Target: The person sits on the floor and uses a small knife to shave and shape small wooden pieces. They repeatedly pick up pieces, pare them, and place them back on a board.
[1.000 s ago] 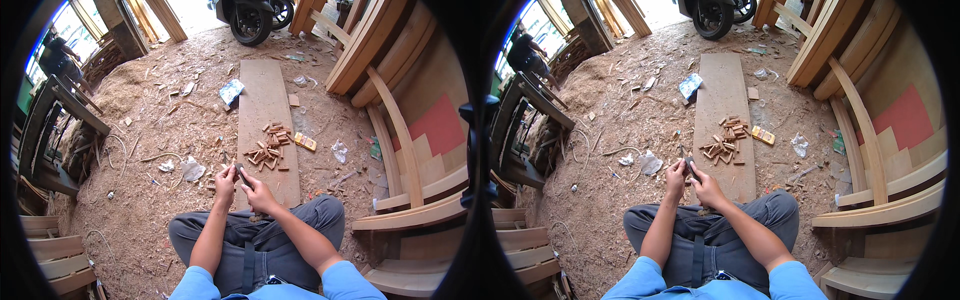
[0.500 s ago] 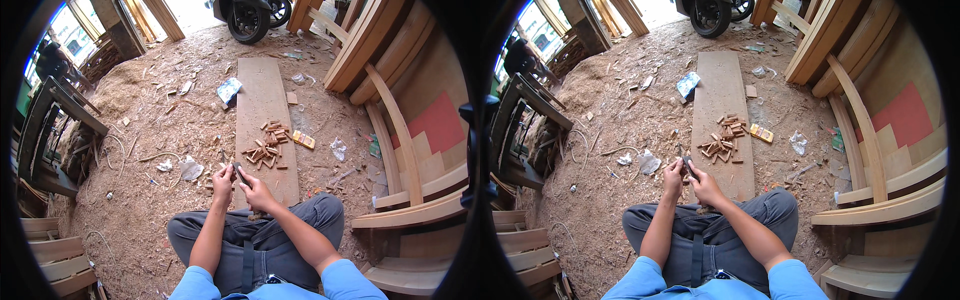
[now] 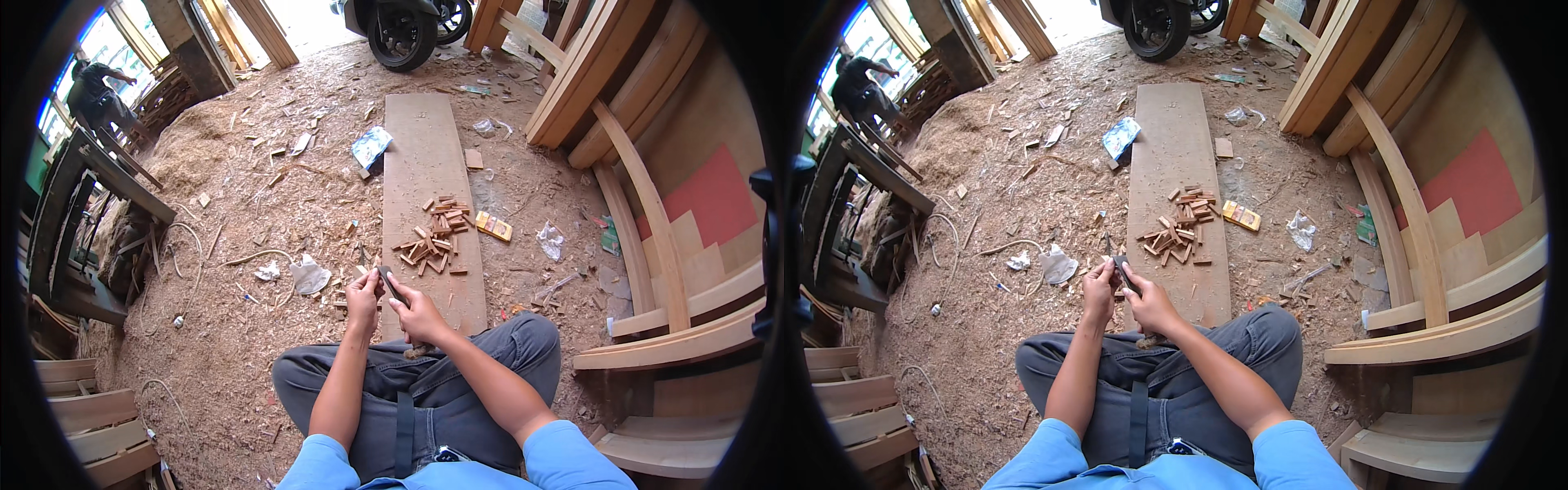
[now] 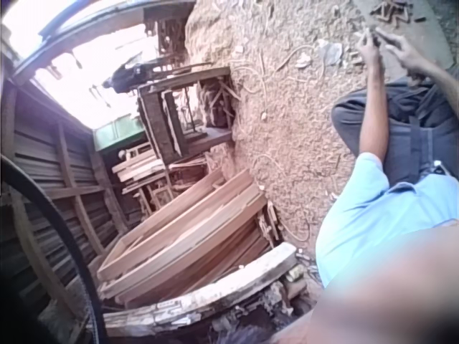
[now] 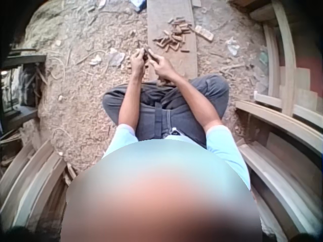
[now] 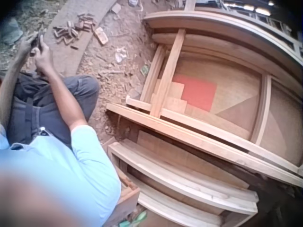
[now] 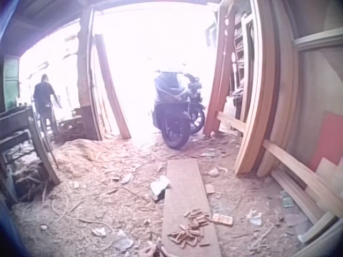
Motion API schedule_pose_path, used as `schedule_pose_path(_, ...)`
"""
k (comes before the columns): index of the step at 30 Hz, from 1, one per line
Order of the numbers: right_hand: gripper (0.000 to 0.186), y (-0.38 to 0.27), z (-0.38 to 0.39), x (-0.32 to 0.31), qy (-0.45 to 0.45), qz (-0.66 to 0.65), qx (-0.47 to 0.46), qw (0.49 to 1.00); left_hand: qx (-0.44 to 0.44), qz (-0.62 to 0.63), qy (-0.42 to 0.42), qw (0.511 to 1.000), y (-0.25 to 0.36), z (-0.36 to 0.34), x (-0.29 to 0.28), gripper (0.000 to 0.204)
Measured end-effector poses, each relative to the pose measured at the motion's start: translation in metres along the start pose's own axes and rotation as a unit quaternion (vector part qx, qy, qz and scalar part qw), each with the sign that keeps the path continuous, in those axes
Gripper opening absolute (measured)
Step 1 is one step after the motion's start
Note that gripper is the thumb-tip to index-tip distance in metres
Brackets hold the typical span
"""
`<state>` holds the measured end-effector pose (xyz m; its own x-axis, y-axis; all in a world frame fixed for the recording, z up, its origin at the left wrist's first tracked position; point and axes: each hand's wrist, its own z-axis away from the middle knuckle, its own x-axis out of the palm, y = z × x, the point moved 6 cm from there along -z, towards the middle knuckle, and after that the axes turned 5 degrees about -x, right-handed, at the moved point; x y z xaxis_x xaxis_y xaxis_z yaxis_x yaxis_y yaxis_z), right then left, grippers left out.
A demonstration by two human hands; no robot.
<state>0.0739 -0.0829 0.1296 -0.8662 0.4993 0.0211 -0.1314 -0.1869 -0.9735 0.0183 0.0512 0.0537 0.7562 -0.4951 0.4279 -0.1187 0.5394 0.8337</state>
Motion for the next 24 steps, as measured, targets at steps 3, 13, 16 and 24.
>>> schedule_pose_path(3, 0.055, 0.0014, 0.0035, -0.0002, -0.016, -0.004, 0.026, 1.000, 0.002, -0.007, 0.013, 1.000, 0.0005, -0.0004, -0.0036, 0.019)
schedule_pose_path(13, 0.054, 0.0040, -0.0017, -0.0044, 0.013, 0.011, 0.001, 1.000, 0.010, -0.042, -0.005, 0.999, -0.0030, -0.0022, -0.0005, 0.020)
schedule_pose_path(16, 0.053, 0.0051, 0.0013, -0.0050, 0.004, 0.003, 0.020, 1.000, -0.001, -0.009, -0.004, 1.000, -0.0044, -0.0014, -0.0031, 0.019)
schedule_pose_path(24, 0.053, 0.0068, -0.0012, -0.0066, 0.042, 0.013, 0.000, 0.999, 0.025, -0.106, 0.016, 0.994, -0.0028, 0.0001, 0.0052, 0.023)
